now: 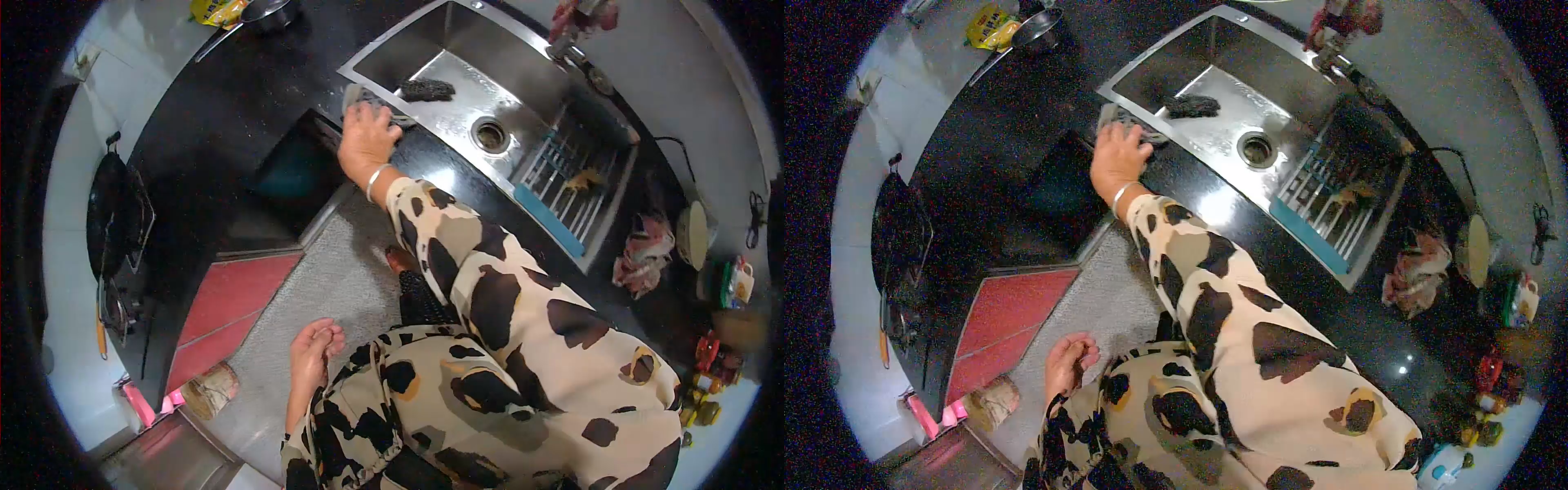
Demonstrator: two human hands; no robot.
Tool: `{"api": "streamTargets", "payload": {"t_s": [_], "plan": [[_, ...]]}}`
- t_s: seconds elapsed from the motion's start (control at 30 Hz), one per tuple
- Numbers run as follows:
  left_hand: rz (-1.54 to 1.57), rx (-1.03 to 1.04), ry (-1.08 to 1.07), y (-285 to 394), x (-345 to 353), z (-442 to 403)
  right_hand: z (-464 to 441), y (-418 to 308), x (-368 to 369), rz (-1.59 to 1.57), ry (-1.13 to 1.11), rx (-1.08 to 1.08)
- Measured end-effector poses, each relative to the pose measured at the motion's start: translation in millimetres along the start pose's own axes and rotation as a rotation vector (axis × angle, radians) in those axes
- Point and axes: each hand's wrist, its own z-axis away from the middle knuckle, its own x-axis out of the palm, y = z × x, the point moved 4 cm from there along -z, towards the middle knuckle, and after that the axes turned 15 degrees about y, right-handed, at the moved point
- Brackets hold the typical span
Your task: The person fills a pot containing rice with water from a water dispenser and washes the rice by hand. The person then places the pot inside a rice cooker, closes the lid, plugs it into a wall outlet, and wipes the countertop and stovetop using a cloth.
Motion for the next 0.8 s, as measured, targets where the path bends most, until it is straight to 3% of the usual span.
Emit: {"api": "streamTargets", "payload": {"t_s": [0.07, 0.1, 0.2, 0.37, 0.63, 0.8], "plan": [[-0.044, 0.019, 0.002, 28.2, 17.5, 0.3, -13.6, -26.8, 23.1, -0.058, -0.010, -0.059], [-0.058, 0.019, 0.016, 36.5, 21.7, -4.5, -17.9, -38.3, 36.5, -0.095, -0.146, -0.095], [-0.118, 0.023, -0.018, 46.3, 31.1, -16.4, -25.1, -61.2, 51.9, -0.215, -0.231, -0.363], [-0.181, 0.064, -0.153, 38.8, 35.1, -42.4, -29.6, 4.2, 4.2, -0.514, -0.394, -0.590], [-0.257, 0.019, -0.021, 26.6, 18.2, -64.1, 28.4, 144.2, -177.5, -0.327, -0.749, -0.623], [-0.138, 0.055, -0.031, 31.6, 11.4, -80.2, 17.7, 128.5, -146.3, -0.354, -0.679, -0.582]]}}
